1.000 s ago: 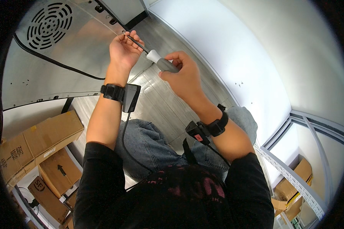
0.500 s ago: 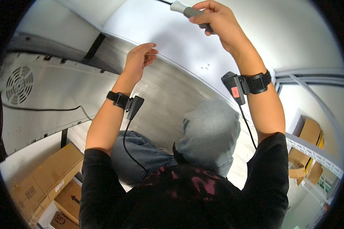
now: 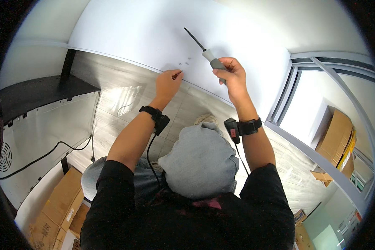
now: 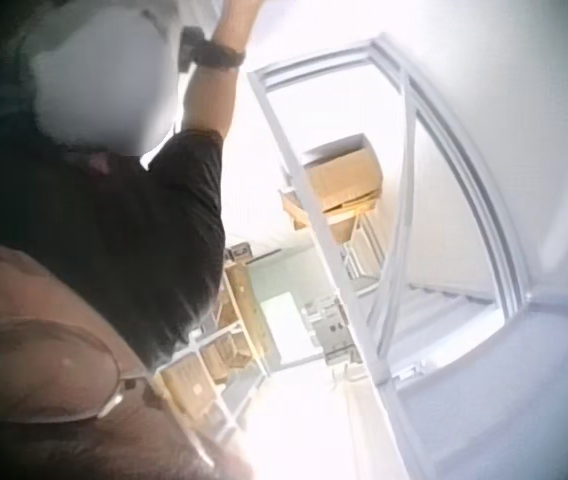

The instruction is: The person is sitting on the floor and using a screwdriver to tighten screws on the back panel of a computer tower. They repeatedly pick up screws and secure them into place.

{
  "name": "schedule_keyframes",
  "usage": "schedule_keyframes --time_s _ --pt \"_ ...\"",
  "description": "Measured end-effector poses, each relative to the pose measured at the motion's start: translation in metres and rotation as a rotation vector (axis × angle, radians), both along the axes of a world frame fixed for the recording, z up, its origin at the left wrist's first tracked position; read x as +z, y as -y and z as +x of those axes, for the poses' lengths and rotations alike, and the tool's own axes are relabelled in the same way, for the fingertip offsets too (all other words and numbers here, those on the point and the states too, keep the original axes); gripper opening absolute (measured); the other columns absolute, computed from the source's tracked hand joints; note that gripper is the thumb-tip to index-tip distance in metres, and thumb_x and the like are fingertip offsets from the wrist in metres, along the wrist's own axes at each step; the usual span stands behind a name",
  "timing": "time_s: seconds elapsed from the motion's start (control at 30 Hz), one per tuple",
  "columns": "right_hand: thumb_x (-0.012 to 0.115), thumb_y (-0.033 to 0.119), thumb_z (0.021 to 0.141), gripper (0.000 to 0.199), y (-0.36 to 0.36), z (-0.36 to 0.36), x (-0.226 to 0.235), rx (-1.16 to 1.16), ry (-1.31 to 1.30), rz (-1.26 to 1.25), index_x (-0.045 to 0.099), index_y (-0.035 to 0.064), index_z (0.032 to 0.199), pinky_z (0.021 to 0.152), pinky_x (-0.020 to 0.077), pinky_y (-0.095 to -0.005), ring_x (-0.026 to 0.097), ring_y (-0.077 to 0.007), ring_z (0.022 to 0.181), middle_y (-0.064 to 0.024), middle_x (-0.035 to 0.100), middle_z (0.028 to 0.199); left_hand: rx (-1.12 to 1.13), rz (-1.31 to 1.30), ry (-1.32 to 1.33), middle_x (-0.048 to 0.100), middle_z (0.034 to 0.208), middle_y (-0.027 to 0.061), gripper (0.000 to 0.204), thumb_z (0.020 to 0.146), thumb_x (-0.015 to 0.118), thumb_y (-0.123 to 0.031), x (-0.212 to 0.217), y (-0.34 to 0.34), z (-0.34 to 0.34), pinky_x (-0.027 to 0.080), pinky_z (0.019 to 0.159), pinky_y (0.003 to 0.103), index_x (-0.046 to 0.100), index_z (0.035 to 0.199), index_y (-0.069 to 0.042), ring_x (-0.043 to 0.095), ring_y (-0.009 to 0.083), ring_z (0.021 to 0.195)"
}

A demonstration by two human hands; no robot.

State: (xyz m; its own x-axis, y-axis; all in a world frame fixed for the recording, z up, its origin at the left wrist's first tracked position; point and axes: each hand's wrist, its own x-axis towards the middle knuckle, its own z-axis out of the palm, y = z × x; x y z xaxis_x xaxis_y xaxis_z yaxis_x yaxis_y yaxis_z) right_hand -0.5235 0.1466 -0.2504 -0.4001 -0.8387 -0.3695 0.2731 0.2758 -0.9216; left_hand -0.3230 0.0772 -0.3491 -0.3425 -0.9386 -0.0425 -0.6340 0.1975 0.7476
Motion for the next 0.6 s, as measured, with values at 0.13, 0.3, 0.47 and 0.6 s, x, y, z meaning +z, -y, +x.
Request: schedule_keyframes --time_s 0.13,0.3,0.47,0.6 --pt "0.066 -0.003 0.072 0.029 -0.006 -0.005 -0.018 -0.032 0.031 0.029 0.057 0.0024 0.1 0.055 0.0405 -0.0237 0.053 -0.0101 0.07 -0.0049 0.06 0.088 0.085 -0.039 -0.072 0.066 0.078 0.0104 0.018 0.08 0.068 -0.019 -0.011 -0.002 -0.014 0.049 0.063 0.033 0.071 0.092 -0.006 0.061 0.0227 0.067" --pt "0.066 -0.003 0.072 0.03 -0.007 -0.011 -0.023 -0.034 0.042 0.017 0.057 0.0024 0.1 0.055 0.0406 -0.024 0.053 -0.0101 0.071 -0.0048 0.06 0.089 0.145 0.003 -0.04 0.065 0.076 0.0097 0.02 0.078 0.07 -0.018 -0.005 -0.003 -0.02 0.048 0.061 0.033 0.071 0.095 -0.007 0.06 0.0216 0.064" --pt "0.066 -0.005 0.073 0.031 0.017 -0.004 -0.003 0.063 0.018 -0.001 0.057 0.0026 0.101 0.055 0.0408 -0.0239 0.052 -0.0098 0.07 -0.0048 0.06 0.089 0.178 0.088 -0.124 0.066 0.076 0.0081 0.02 0.079 0.07 -0.017 -0.002 -0.002 -0.004 0.049 0.061 0.029 0.07 0.095 -0.004 0.061 0.0156 0.066" --pt "0.068 -0.001 0.075 0.03 0.076 0.015 0.042 0.273 -0.082 -0.074 0.058 0.0025 0.104 0.056 0.0404 -0.0228 0.051 -0.0086 0.069 -0.0039 0.06 0.087 0.275 0.28 -0.357 0.066 0.078 0.0047 0.018 0.085 0.066 -0.015 0.017 0.012 0.047 0.049 0.061 0.026 0.069 0.095 0.0 0.06 0.0102 0.07"
